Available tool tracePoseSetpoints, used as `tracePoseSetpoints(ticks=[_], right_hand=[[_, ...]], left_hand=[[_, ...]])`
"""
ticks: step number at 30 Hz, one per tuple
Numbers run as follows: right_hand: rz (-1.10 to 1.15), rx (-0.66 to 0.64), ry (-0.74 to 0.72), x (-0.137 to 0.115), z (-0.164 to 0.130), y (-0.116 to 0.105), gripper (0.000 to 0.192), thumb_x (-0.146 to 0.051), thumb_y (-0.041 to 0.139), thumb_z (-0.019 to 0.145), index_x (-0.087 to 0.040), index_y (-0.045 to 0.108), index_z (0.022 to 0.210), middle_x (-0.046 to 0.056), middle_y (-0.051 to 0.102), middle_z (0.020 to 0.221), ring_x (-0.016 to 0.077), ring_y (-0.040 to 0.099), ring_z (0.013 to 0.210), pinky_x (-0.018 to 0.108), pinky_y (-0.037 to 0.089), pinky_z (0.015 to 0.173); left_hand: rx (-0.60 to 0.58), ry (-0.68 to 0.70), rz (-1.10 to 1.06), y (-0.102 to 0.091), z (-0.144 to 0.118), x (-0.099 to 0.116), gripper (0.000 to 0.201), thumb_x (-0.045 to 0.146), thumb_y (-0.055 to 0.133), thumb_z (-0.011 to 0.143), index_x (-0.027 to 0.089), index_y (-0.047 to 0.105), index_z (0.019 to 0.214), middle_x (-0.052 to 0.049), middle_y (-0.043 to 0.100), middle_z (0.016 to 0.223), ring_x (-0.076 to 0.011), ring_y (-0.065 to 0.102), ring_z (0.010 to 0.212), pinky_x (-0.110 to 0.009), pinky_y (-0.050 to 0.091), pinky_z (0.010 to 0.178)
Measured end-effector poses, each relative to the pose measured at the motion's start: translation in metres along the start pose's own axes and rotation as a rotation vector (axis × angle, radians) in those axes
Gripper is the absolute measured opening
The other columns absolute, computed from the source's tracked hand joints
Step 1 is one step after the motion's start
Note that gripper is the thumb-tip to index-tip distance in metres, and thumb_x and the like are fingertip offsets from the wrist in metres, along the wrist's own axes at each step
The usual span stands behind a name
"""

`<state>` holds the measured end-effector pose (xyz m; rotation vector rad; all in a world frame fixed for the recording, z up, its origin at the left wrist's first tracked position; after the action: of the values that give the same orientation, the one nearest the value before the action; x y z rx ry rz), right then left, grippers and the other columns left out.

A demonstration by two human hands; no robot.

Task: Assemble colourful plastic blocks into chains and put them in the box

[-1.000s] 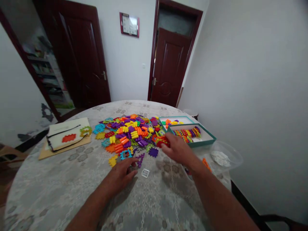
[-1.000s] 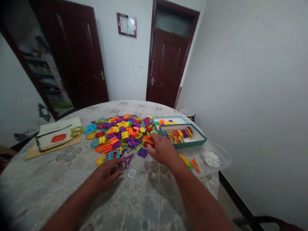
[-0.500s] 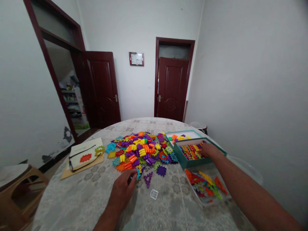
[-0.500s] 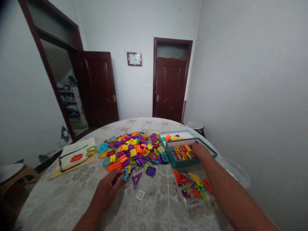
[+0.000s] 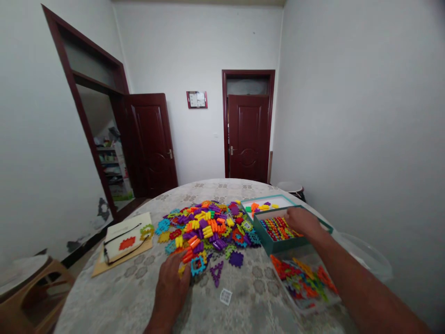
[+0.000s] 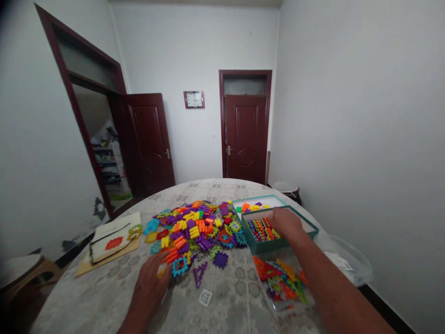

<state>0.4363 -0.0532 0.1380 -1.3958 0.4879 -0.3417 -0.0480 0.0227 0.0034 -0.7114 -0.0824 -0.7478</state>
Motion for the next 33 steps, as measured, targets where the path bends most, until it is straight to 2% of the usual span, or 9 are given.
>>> tracePoseSetpoints(ticks=[1, 3, 5, 7, 11, 14, 17, 27, 33], right_hand=[[0.018, 0.011, -0.037, -0.014, -0.016, -0.002, 0.036, -0.035, 0.054, 0.102, -0.012, 0.076, 0.118, 0.023, 0.078, 0.115, 0.0299, 0.075, 0.106, 0.034, 0.052, 0.087], [0.126, 0.078, -0.233, -0.049, -0.057, -0.003, 0.035, -0.038, 0.051, 0.104, -0.016, 0.075, 0.115, 0.019, 0.078, 0.112, 0.0282, 0.074, 0.105, 0.035, 0.05, 0.088], [0.236, 0.013, -0.514, -0.089, -0.106, 0.009, 0.031, -0.038, 0.05, 0.105, -0.021, 0.074, 0.115, 0.013, 0.078, 0.112, 0.0257, 0.073, 0.104, 0.034, 0.05, 0.089], [0.3, -0.06, -0.698, -0.122, -0.152, 0.031, 0.03, -0.036, 0.06, 0.099, -0.024, 0.072, 0.124, 0.011, 0.075, 0.125, 0.0259, 0.07, 0.115, 0.035, 0.049, 0.098], [0.169, -0.07, -0.768, -0.162, -0.202, 0.085, 0.035, -0.032, 0.07, 0.092, -0.021, 0.071, 0.125, 0.016, 0.067, 0.136, 0.0353, 0.059, 0.129, 0.045, 0.047, 0.104], [0.117, 0.004, -0.749, -0.171, -0.204, 0.114, 0.025, -0.027, 0.064, 0.098, -0.021, 0.07, 0.121, 0.015, 0.067, 0.132, 0.0332, 0.058, 0.124, 0.046, 0.046, 0.104], [0.129, 0.053, -0.768, -0.171, -0.192, 0.128, 0.019, -0.025, 0.06, 0.102, -0.022, 0.068, 0.119, 0.012, 0.067, 0.127, 0.0293, 0.057, 0.122, 0.043, 0.044, 0.104], [0.134, 0.018, -0.653, -0.152, -0.164, 0.129, 0.019, -0.025, 0.053, 0.107, -0.021, 0.068, 0.117, 0.012, 0.067, 0.124, 0.0269, 0.055, 0.117, 0.038, 0.04, 0.096], [0.13, 0.042, -0.582, -0.143, -0.158, 0.129, 0.018, -0.02, 0.052, 0.106, -0.019, 0.068, 0.113, 0.013, 0.067, 0.121, 0.0284, 0.054, 0.115, 0.039, 0.039, 0.092]], left_hand=[[-0.002, 0.003, 0.003, 0.002, -0.002, -0.002, 0.032, 0.037, 0.054, 0.098, 0.024, 0.072, 0.122, -0.011, 0.075, 0.121, -0.031, 0.069, 0.119, -0.051, 0.057, 0.106], [-0.048, -0.011, -0.011, 0.008, -0.005, -0.003, 0.036, 0.038, 0.056, 0.098, 0.025, 0.07, 0.128, -0.012, 0.073, 0.124, -0.0318, 0.068, 0.121, -0.052, 0.057, 0.106], [-0.142, -0.045, -0.013, 0.012, -0.008, -0.001, 0.041, 0.04, 0.059, 0.096, 0.024, 0.069, 0.133, -0.011, 0.072, 0.128, -0.0318, 0.067, 0.121, -0.051, 0.056, 0.106], [-0.247, -0.077, 0.007, 0.013, -0.011, 0.004, 0.044, 0.042, 0.062, 0.094, 0.023, 0.069, 0.134, -0.012, 0.07, 0.131, -0.032, 0.066, 0.122, -0.05, 0.055, 0.106], [-0.377, -0.083, 0.05, 0.008, -0.013, 0.018, 0.046, 0.04, 0.067, 0.094, 0.023, 0.067, 0.137, -0.013, 0.069, 0.134, -0.0317, 0.064, 0.124, -0.048, 0.052, 0.107], [-0.407, -0.053, 0.042, 0.005, -0.012, 0.027, 0.045, 0.037, 0.068, 0.096, 0.024, 0.065, 0.139, -0.012, 0.07, 0.134, -0.0304, 0.063, 0.125, -0.047, 0.049, 0.108], [-0.416, -0.045, 0.039, 0.004, -0.011, 0.034, 0.048, 0.034, 0.07, 0.095, 0.024, 0.063, 0.141, -0.012, 0.07, 0.132, -0.0304, 0.063, 0.123, -0.047, 0.049, 0.107], [-0.516, -0.024, -0.013, 0.012, -0.004, 0.056, 0.054, 0.022, 0.076, 0.087, 0.023, 0.063, 0.139, -0.014, 0.067, 0.134, -0.0314, 0.062, 0.124, -0.048, 0.051, 0.109], [-0.604, -0.023, -0.224, 0.015, 0.01, 0.074, 0.055, 0.021, 0.079, 0.084, 0.025, 0.066, 0.138, -0.012, 0.07, 0.132, -0.0305, 0.065, 0.124, -0.048, 0.05, 0.112]])
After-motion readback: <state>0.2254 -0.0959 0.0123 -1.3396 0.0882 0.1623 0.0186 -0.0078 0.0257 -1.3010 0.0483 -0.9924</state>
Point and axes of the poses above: each hand's wrist, its own z-axis towards the middle knuckle, its own y-axis out of the palm, x = y × z, the point moved 2 cm from there along z, towards the middle knuckle
